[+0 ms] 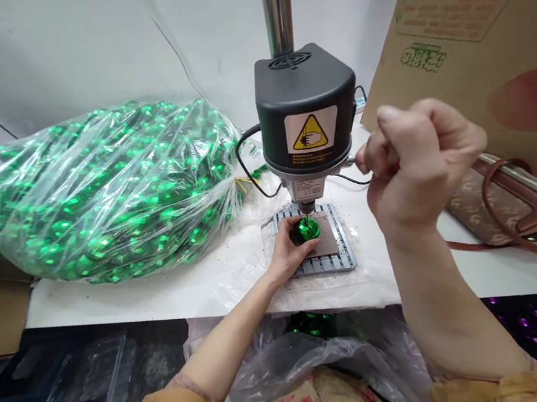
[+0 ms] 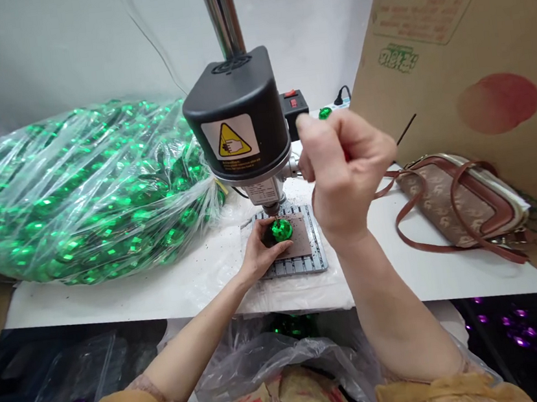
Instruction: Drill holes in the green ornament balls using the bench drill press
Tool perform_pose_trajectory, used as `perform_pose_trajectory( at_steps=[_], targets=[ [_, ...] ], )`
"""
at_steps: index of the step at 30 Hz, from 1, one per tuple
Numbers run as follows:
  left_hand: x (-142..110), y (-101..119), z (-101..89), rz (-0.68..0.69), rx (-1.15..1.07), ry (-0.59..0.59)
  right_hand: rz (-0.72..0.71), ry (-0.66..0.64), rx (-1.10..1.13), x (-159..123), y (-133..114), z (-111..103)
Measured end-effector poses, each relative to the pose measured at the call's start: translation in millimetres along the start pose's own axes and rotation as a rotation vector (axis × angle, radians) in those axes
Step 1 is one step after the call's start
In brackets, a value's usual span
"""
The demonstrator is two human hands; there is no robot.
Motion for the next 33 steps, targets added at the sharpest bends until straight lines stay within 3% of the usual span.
perform_pose_trajectory(
  at_steps=[5, 8, 10, 13, 17, 19, 21, 22, 24, 30, 33],
  targets=[
    [-5.5, 7.6, -8.3, 0.039, 0.078, 0.103, 0.167, 0.003, -0.012, 21.6, 8.5, 10.9],
    [-17.2, 26.2, -18.8, 0.161, 0.219, 0.158, 0.169, 0.003, 0.015, 24.0, 11.5, 11.3],
    [-34.2, 43.1, -20.3, 0.285, 0.335, 0.123, 0.149, 0.0, 0.034, 23.5, 11.3, 10.8],
    [-79.0, 59.9, -1.3, 0.483, 0.475, -0.148, 0.138, -0.006, 0.046, 22.3, 11.3, 10.0],
    [-163.1, 52.6, 31.0, 0.758, 0.751, -0.539, 0.137, -0.014, 0.018, 21.9, 11.0, 9.2],
    [-191.2, 40.9, 37.0, 0.841, 0.87, -0.645, 0.137, -0.011, 0.017, 21.8, 11.0, 8.4],
    [-198.4, 37.1, 32.6, 0.88, 0.851, -0.662, 0.144, -0.009, 0.025, 21.4, 11.6, 7.8],
    [-192.2, 38.5, 26.4, 0.88, 0.803, -0.633, 0.147, -0.011, 0.028, 21.1, 11.9, 7.8],
    [-156.9, 41.3, 6.0, 0.808, 0.708, -0.502, 0.139, -0.01, 0.028, 20.3, 11.0, 7.7],
    [44.6, 1.6, -85.3, 0.184, 0.552, 0.007, 0.108, -0.021, -0.005, 18.8, 6.9, 9.6],
    [120.8, -6.9, -101.6, 0.166, 0.473, 0.094, 0.112, -0.016, -0.014, 18.3, 7.1, 10.1]
  ],
)
Point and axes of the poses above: each hand's wrist, its own x-axis towards the middle knuckle, its own z-axis out of the palm, y = z × x, the point moved 9 cm from there along x, towards the middle knuckle, and after that the axes turned 1 degree about x, right-handed, at the moved point
